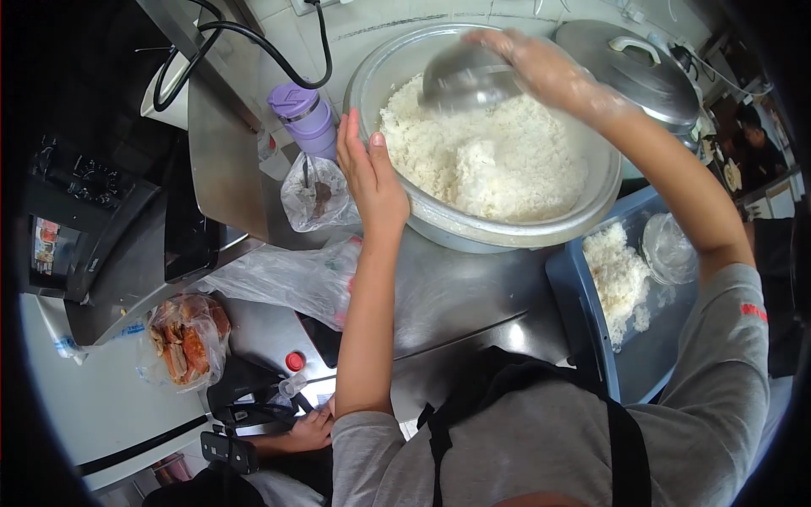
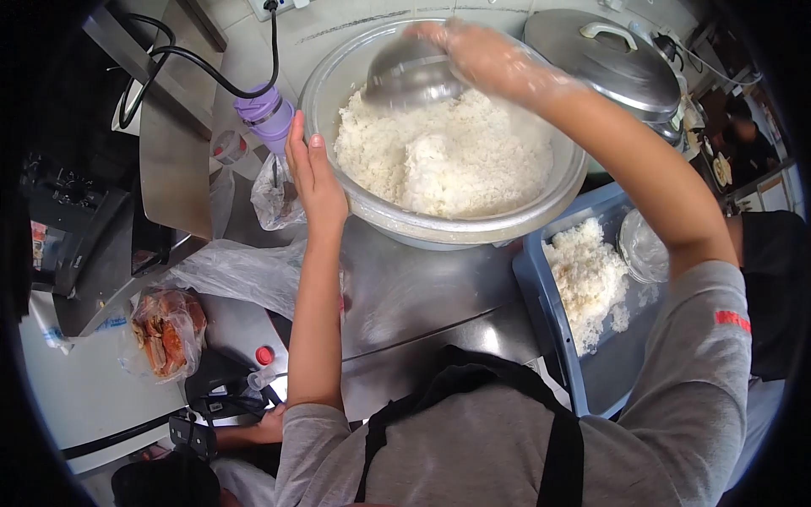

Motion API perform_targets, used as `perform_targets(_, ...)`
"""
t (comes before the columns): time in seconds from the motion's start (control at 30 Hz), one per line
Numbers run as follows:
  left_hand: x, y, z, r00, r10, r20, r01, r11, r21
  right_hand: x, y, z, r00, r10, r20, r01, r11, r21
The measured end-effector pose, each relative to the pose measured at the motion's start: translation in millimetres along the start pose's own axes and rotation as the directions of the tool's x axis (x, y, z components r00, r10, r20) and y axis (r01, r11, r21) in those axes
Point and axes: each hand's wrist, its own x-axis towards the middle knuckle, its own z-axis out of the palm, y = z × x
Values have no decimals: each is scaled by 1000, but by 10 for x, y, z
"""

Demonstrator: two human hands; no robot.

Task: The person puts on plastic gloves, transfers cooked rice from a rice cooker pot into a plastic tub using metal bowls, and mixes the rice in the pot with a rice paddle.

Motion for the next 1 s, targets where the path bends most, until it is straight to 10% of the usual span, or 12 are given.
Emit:
perform_targets(0.3,7,-41,-17,1000,29,-5,-29,997,66,401,82,601,987,110,119,-86,979,-187)
perform_targets(0.8,-25,-78,-2,989,94,-111,-78,987,139,-325,-584,-14,948,-104,299,52,983,177)
perform_targets(1.0,-31,29,-21,986,45,-159,-34,997,74,-602,-479,-218,818,132,559,-449,755,479)
